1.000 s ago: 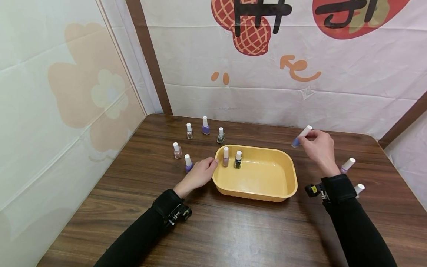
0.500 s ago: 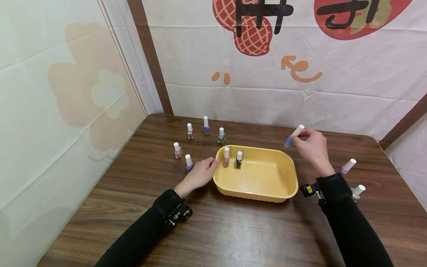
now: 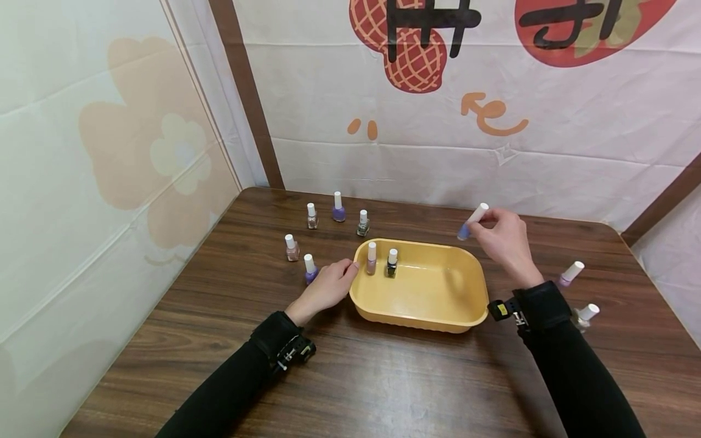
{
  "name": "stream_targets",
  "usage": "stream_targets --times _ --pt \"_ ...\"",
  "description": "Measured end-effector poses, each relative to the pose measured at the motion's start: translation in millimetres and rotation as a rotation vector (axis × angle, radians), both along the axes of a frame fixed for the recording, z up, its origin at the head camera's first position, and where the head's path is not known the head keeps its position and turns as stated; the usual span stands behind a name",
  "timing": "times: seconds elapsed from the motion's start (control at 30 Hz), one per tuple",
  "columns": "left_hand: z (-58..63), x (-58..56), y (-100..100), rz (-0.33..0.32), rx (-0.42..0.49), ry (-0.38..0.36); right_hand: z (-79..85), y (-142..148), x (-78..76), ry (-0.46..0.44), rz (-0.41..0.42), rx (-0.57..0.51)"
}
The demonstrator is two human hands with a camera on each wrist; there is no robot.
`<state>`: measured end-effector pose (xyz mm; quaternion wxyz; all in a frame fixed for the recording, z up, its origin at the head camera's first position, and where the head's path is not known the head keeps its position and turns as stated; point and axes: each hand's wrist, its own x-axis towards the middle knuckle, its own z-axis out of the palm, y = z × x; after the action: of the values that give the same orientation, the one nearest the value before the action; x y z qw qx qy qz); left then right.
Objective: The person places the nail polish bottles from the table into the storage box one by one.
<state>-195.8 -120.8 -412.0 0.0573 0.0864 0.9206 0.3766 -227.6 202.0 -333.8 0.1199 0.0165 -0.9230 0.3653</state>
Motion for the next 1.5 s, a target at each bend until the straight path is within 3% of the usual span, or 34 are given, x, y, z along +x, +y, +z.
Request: stream_targets --times 0.33,1.13,1.5 --pt "-1.5 -0.6 -1 0.004 0.0 0.011 5.9 -13 -1.5 0.039 0.048 0.006" --pt "-2.7 -1.3 -1 -0.001 0.006 -0.012 4.4 -37 -11.6 -0.01 0.225 0.051" --pt "-3.4 -2.3 -1 -0.004 0.001 -0.003 5.9 -44 -12.0 -0.03 0.244 0.071"
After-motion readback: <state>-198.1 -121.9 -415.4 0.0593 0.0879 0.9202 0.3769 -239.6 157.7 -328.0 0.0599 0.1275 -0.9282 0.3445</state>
